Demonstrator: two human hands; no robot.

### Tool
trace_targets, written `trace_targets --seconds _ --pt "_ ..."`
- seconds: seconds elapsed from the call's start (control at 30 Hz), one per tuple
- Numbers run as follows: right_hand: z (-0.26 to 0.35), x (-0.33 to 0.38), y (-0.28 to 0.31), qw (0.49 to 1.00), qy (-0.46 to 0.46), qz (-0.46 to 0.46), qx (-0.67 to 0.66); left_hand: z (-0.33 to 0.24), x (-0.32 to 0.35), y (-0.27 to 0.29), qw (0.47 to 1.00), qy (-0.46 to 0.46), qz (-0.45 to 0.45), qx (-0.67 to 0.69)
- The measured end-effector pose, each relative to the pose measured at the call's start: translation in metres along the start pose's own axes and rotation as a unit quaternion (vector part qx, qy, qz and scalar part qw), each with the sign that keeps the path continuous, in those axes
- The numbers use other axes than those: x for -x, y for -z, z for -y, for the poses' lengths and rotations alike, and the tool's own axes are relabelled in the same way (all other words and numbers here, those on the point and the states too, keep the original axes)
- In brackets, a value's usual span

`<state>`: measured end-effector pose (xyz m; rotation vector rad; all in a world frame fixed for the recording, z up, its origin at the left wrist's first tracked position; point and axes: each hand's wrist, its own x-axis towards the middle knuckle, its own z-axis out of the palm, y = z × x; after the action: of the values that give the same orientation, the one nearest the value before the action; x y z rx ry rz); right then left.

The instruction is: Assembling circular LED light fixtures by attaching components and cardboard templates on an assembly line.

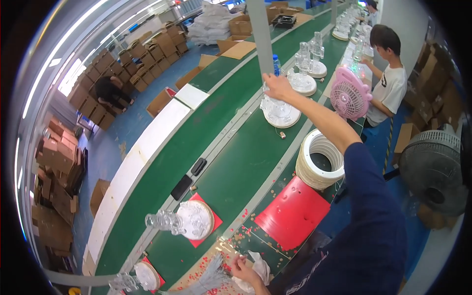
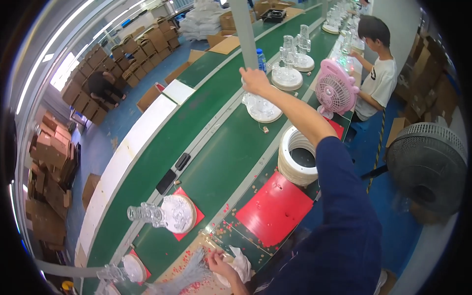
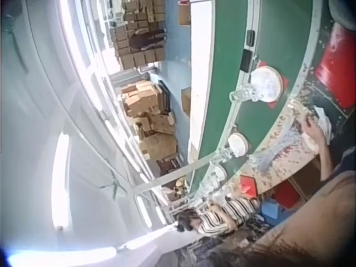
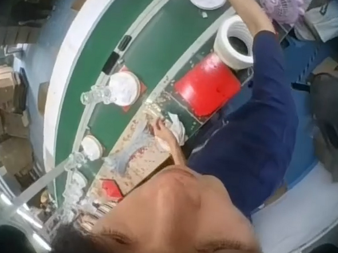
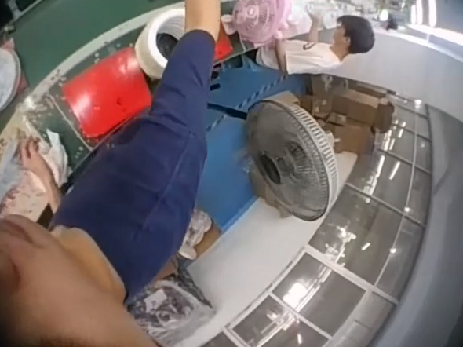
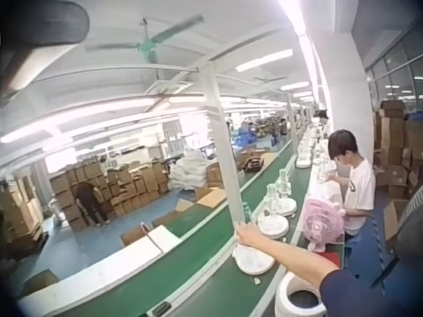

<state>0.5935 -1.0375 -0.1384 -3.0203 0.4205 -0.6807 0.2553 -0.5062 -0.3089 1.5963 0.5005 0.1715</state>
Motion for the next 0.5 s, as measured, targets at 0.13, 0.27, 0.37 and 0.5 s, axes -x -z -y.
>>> trace_targets --seconds 0.13,0.27,0.37,0.5 --pt "0.095 0.066 0.084 0.986 0.162 0.013 -0.029 -0.026 -0.008 -0.01 0.973 0.084 0.109 0.185" --pt "0.165 0.164 0.224 0.928 0.349 -0.054 -0.116 -0.043 -0.021 0.002 0.77 0.35 0.347 0.405" --pt "0.2 0.24 0.305 0.909 0.359 0.018 -0.209 -0.032 -0.027 0.041 0.623 0.375 0.433 0.533" --pt "0.229 0.339 0.323 0.863 0.388 0.103 -0.306 -0.012 -0.025 0.142 0.495 0.372 0.252 0.743"
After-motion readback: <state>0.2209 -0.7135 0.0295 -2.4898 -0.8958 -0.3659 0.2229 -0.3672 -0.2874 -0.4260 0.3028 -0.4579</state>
